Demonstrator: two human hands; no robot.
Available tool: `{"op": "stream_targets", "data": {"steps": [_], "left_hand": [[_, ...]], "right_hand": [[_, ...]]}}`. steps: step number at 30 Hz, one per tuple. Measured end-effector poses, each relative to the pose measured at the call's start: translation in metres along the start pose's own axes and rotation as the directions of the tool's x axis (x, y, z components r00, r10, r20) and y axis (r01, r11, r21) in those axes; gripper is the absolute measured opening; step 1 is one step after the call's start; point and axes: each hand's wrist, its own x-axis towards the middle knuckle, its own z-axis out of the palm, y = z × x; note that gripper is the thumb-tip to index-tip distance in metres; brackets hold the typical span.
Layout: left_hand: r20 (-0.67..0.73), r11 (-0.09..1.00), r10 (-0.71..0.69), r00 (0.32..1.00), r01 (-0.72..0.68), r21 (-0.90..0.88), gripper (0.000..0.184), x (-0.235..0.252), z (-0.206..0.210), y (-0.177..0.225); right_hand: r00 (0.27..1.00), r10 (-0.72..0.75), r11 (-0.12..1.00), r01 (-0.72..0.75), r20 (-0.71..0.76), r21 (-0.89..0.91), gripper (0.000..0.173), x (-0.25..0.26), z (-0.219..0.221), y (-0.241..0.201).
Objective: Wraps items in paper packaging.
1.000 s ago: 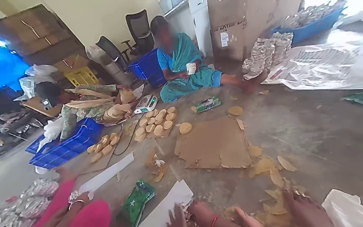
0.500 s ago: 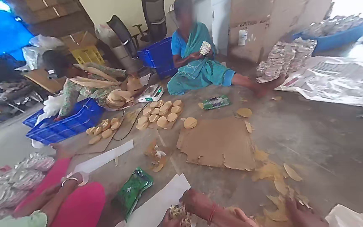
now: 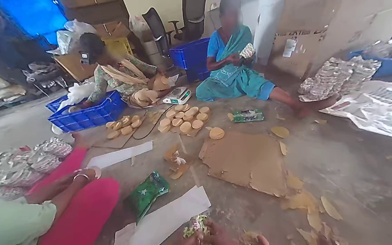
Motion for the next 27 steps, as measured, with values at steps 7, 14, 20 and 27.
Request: {"op": "stream_targets", "data": {"steps": [7,14,20,27], "left_hand": [[0.003,0.979,-0.169,0.986,0.168,-0.116,0.013,-0.012,-0.001,0.006],[-0.049,0.963,-0.102,0.994,0.087,-0.253,0.044,-0.002,-0.009,-0.012],[-0.030,0.998,0.059,0.998,-0.060,-0.022,0.045,-0.001,-0.017,-0.008],[0.026,0.998,0.052,0.998,-0.053,0.031,0.037,0.001,-0.023,-0.003]], "right_hand": [[0.995,0.077,0.993,-0.070,0.068,-0.092,0.051,0.012,-0.006,-0.003],[0.978,-0.019,0.998,0.007,0.210,0.059,0.048,0.019,-0.008,-0.006],[0.973,-0.055,0.997,0.065,0.223,-0.034,0.045,0.024,-0.019,-0.004],[0.978,-0.123,0.941,0.169,0.169,-0.293,0.025,0.023,-0.015,-0.015]]}}
